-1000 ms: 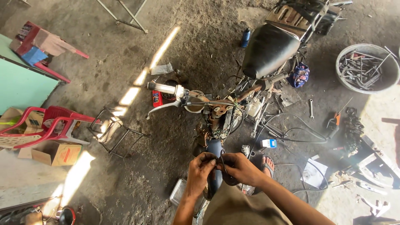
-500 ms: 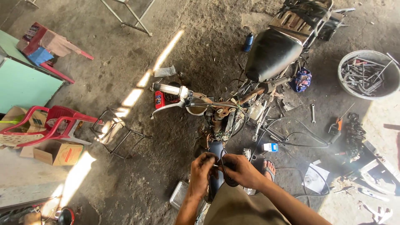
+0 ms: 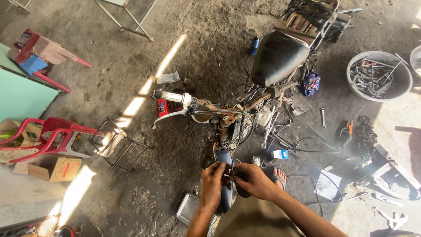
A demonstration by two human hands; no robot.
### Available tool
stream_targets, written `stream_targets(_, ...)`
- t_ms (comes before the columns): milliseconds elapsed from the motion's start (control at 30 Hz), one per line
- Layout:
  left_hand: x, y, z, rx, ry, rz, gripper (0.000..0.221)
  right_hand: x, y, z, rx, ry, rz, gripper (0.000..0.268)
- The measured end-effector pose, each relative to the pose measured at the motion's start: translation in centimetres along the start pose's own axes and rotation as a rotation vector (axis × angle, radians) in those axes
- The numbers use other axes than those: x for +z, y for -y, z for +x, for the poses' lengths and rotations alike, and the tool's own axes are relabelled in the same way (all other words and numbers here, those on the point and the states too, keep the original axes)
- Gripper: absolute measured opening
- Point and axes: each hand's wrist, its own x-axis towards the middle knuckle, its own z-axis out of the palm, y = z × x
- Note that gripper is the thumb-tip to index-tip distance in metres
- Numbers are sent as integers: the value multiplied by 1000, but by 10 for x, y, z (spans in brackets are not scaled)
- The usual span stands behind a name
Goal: Repairing and assembling a motorcycle headlight unit in a garage.
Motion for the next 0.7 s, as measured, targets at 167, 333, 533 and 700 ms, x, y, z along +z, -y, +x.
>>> stream_targets(167,3,8,5,42,-5,-131,23,-6,-3,-1,-110,-49,-61,13)
stream_targets(333,1,12,8,20,12,-107,30,-6,-8,-3,-36,-81,-19,11)
stream_targets(533,7,-6,6,7,25,-85,31,-9,-6,-4,-84,-67,-7,11)
stream_targets(700,2,4,13,18,88,-151,19,-11,2,-3,2,-94,-11,9)
